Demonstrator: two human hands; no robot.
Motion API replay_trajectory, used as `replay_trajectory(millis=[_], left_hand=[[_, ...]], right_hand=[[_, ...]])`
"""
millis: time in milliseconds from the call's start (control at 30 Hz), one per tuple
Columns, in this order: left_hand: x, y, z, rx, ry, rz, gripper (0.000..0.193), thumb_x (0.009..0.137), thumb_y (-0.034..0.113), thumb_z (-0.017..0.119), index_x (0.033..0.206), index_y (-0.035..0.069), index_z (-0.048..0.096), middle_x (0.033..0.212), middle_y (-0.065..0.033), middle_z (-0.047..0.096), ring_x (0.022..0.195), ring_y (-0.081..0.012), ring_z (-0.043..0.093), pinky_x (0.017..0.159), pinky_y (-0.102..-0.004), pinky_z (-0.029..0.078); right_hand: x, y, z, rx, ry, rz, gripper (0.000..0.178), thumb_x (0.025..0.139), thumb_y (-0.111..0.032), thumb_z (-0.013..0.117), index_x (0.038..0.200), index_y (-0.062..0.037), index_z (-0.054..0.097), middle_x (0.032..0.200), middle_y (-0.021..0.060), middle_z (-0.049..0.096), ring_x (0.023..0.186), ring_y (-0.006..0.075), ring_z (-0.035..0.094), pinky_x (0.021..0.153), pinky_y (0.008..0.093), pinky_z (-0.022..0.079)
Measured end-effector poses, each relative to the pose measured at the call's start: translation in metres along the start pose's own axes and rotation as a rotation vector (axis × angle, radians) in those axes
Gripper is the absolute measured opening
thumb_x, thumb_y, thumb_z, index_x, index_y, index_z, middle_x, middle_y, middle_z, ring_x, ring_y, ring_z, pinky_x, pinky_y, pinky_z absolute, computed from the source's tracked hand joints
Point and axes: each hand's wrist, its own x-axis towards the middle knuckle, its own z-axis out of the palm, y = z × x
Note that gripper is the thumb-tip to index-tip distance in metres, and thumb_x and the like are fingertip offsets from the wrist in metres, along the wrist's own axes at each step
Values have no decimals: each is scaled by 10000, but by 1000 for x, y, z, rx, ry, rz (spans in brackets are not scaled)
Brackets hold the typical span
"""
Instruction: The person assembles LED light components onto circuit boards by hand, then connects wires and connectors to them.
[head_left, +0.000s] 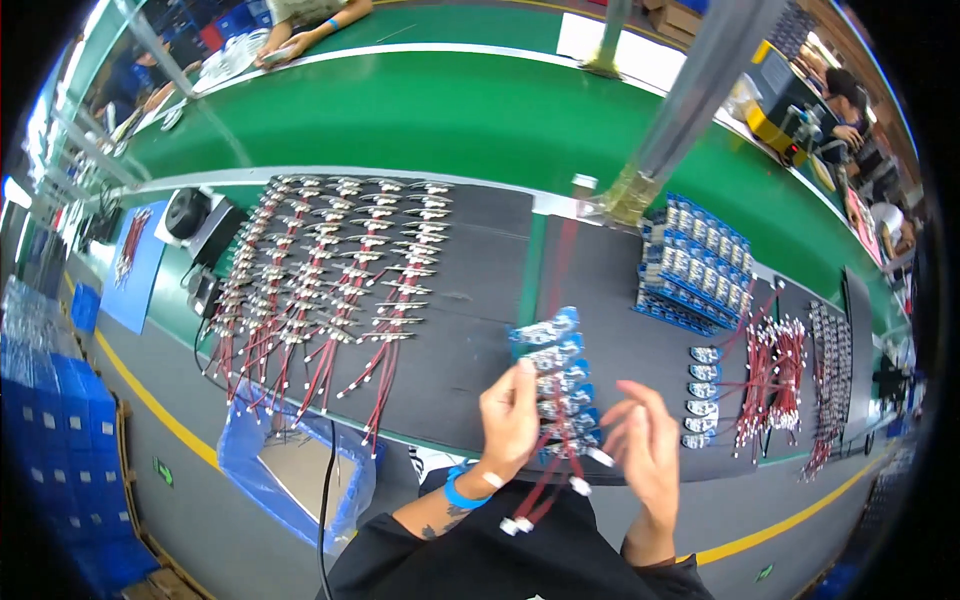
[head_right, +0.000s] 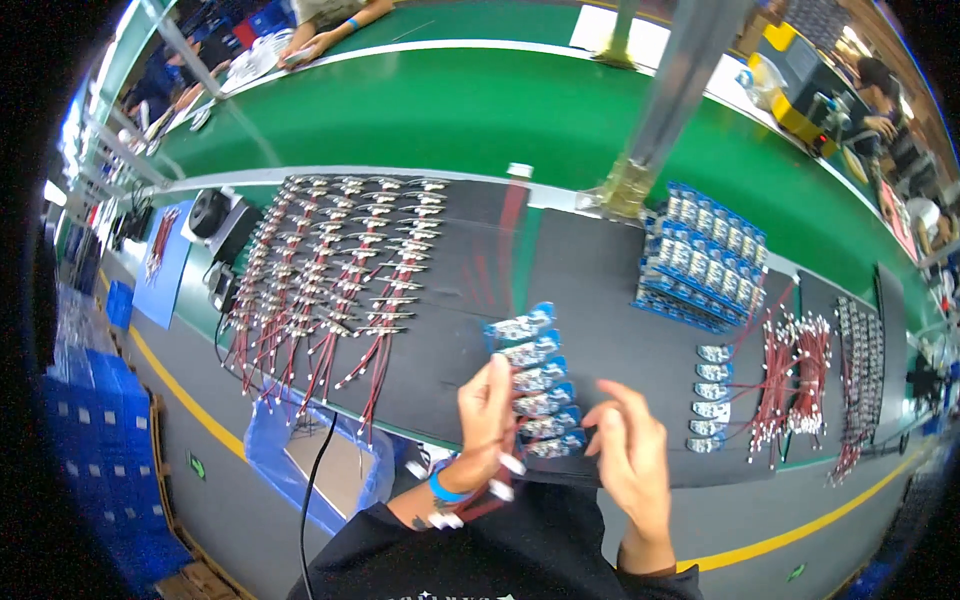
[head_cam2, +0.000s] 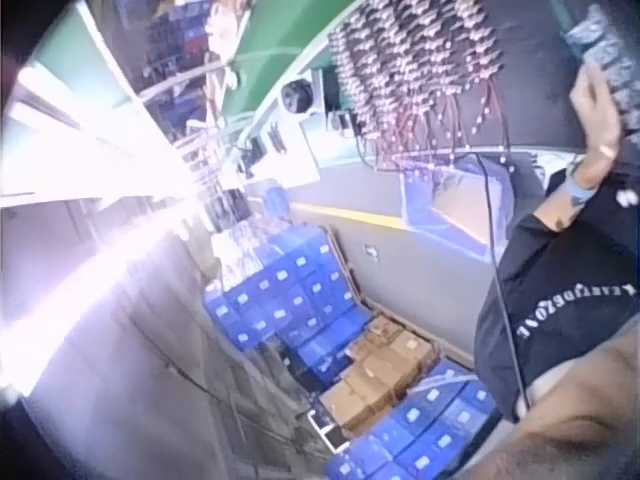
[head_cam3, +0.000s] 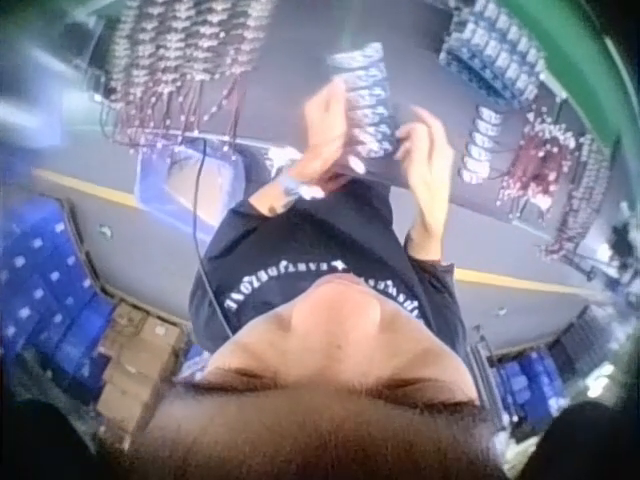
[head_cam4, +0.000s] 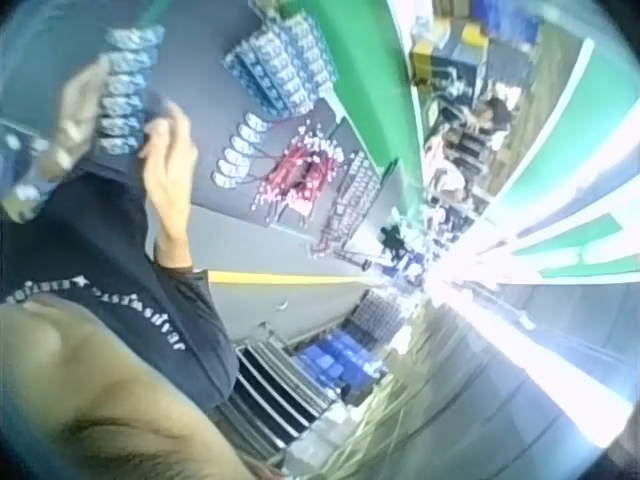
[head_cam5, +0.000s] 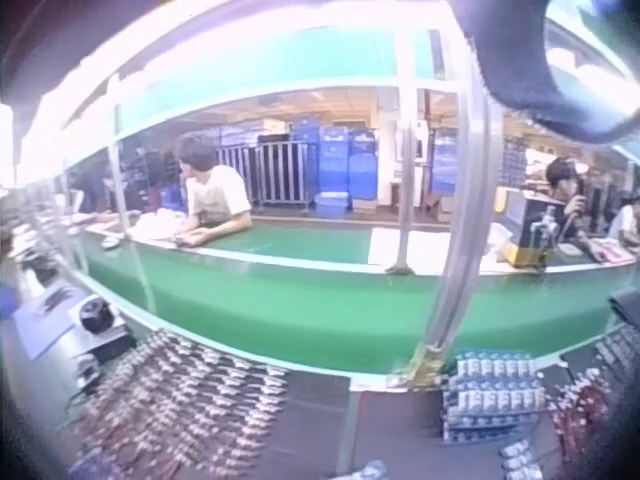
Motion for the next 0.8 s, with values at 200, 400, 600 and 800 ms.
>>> replay_trajectory(millis=[200,400,600,800], left_hand=[[-14,1,-5,310,-187,267,267,964,160,494,771,-14,556,643,-14,479,587,-72,447,493,-273,364],[-23,10,-22,625,-508,418,260,939,157,496,740,-9,515,606,-174,519,551,-370,526,486,-416,386],[-19,16,-20,627,-636,489,230,928,156,519,763,-1,548,549,-163,510,489,-349,510,464,-413,362],[-17,19,-24,591,-788,326,180,916,168,542,860,1,579,582,-160,538,487,-325,526,466,-403,375]], right_hand=[[8,52,23,91,91,23,166,959,-110,493,902,26,568,728,-37,529,673,24,443,595,183,374],[21,68,27,365,137,-49,189,969,-156,483,867,-13,554,753,-27,535,675,31,436,604,186,363],[31,51,26,317,60,218,216,971,-209,475,875,-42,572,701,-30,547,580,30,481,506,197,383],[33,55,38,243,134,140,239,955,-238,491,780,-86,548,663,-51,484,576,38,398,503,214,305]])
